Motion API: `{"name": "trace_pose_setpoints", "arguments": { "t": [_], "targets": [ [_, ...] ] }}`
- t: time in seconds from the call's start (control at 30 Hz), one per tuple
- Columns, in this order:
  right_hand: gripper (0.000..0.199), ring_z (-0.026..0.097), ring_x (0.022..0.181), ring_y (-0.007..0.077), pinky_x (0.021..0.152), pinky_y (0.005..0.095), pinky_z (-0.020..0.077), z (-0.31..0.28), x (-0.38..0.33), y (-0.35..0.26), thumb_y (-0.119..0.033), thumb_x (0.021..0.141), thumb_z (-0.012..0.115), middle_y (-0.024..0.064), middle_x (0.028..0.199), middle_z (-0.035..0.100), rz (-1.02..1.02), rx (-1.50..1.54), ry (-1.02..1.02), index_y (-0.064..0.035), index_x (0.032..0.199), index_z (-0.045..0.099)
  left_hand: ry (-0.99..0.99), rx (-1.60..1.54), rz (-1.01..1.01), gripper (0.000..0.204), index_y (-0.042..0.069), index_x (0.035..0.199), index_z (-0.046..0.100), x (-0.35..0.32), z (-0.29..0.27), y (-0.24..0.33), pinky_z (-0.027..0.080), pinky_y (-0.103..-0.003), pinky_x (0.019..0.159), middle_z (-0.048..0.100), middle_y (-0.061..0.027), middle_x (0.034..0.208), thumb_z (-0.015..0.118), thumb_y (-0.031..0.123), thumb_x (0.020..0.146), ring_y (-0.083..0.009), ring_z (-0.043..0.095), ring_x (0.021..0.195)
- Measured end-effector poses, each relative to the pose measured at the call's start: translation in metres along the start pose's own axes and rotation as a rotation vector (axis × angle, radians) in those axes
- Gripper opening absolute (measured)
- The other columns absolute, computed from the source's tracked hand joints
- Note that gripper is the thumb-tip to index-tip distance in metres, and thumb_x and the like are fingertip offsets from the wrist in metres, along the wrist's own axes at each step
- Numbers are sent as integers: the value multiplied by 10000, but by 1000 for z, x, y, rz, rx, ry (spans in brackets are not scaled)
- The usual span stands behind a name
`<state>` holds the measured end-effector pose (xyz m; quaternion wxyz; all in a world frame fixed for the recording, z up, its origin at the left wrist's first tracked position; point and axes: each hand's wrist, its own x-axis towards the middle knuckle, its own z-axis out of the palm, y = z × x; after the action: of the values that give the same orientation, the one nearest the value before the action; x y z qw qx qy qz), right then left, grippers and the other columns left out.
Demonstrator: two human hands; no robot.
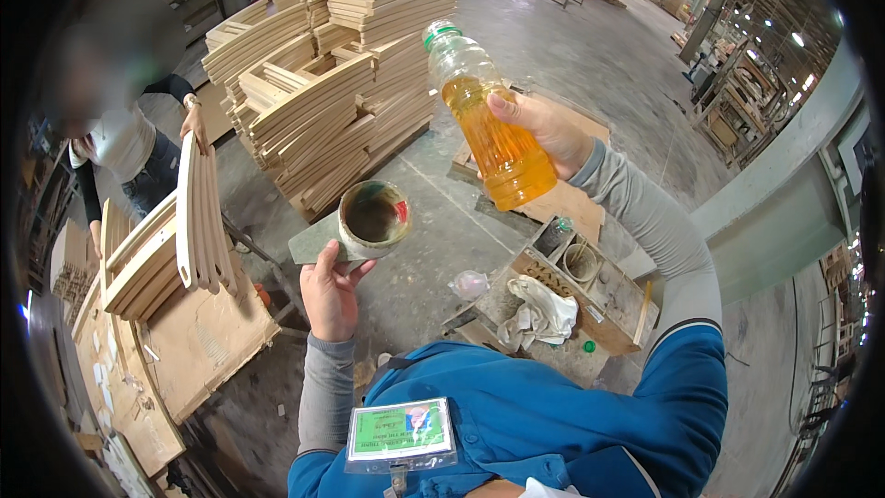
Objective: The person applies a greenish liquid to wooden slats using a brush. They then pour a yellow liquid and a clear liquid into the container and mix the contents with a drill. Finally, they return to the stack of slats with the mixed liquid.
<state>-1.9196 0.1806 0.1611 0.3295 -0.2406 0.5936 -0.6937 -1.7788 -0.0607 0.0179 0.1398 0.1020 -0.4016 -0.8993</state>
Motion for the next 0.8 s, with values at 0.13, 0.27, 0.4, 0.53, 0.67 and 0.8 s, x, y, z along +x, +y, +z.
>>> {"name": "trace_pose_setpoints", "arguments": {
  "t": [0.13,0.27,0.4,0.53,0.67,0.8],
  "targets": [
    [504,608,761,202,600,324,542,-6,-2,17,-441,802,557,125,909,539,-67,119,31,-44,1077,415,-24,6,-17,150,25,935,546,6,1,-1,539,-351,640,619,-66,861,495,138,850,-162,619,764],
    [520,612,769,210,602,329,543,-13,-2,32,-450,807,543,148,917,548,-80,249,31,-43,1098,401,-40,25,-25,151,19,925,550,9,3,-4,542,-350,641,621,-67,860,497,140,852,-160,619,770],
    [528,609,801,219,650,341,536,-22,-3,37,-424,821,535,157,948,546,30,413,45,-32,1141,383,-44,13,-27,153,14,913,554,10,4,-6,543,-349,636,622,-69,861,491,141,857,-164,621,767],
    [497,601,814,225,676,342,528,-16,-6,37,-324,799,593,138,910,544,-52,406,72,-14,1131,389,-23,26,-31,161,12,923,556,9,4,-6,542,-351,638,623,-71,863,485,142,860,-167,622,768],
    [534,577,859,216,724,345,510,-15,-6,26,-211,739,681,117,918,535,-110,168,98,-10,1132,382,-47,-7,-26,181,8,958,550,9,-2,-6,543,-348,638,623,-73,876,484,144,858,-168,622,771],
    [583,566,780,166,692,305,504,-18,3,14,-172,685,734,72,902,518,-190,-194,259,-15,1121,380,-45,12,-14,183,11,970,542,8,-2,-4,540,-342,628,625,-79,887,461,138,867,-186,628,759]
  ]
}}
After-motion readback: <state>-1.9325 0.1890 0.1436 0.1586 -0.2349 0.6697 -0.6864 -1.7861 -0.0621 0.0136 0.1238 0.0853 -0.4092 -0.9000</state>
